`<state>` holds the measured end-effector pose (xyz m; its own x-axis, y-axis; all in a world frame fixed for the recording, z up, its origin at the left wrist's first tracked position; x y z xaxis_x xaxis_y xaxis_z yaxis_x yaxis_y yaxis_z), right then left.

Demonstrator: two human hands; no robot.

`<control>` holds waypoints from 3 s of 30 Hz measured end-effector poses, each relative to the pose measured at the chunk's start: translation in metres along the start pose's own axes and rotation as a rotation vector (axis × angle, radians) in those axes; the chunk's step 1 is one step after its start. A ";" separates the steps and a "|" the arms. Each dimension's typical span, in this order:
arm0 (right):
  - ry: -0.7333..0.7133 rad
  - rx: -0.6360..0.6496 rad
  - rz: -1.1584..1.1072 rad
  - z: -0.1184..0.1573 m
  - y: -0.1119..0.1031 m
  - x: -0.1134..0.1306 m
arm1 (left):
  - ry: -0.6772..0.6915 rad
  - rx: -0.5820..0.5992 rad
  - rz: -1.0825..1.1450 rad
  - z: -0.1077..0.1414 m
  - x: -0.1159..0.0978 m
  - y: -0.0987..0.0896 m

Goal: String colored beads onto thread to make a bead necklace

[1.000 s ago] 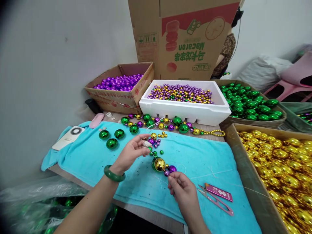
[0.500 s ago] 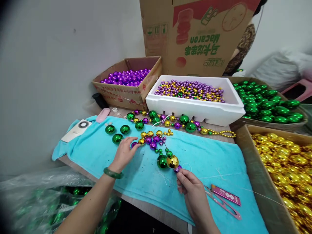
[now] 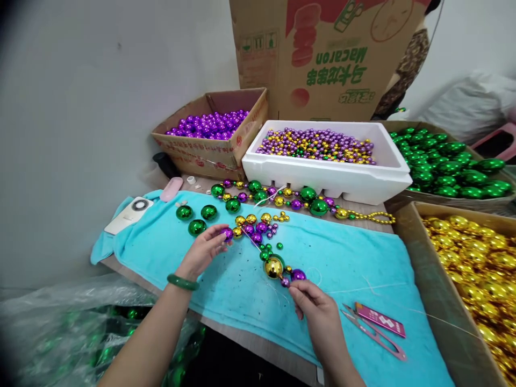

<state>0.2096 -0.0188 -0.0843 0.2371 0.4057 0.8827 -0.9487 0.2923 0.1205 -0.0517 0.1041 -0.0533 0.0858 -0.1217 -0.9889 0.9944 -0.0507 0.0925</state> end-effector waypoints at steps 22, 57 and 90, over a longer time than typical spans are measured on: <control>-0.140 -0.023 0.194 0.012 0.007 0.020 | 0.081 0.044 0.333 0.019 -0.038 0.017; -0.059 0.124 0.079 -0.004 0.011 -0.004 | 0.150 0.239 0.224 0.043 -0.050 0.050; -0.119 0.164 0.151 -0.010 0.012 -0.005 | 0.119 0.289 0.211 0.058 -0.065 0.063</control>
<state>0.1994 -0.0089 -0.0923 0.0734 0.3267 0.9423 -0.9950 0.0876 0.0472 0.0016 0.0516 0.0231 0.3108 -0.0441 -0.9495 0.8972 -0.3160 0.3084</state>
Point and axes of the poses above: each hand's wrist, its own z-axis away from the middle knuckle, its own y-axis out of the palm, x = y × z, the point moved 7 cm from there along -z, towards the middle knuckle, and after that the axes turned 8 degrees about y, right-handed, at the moved point
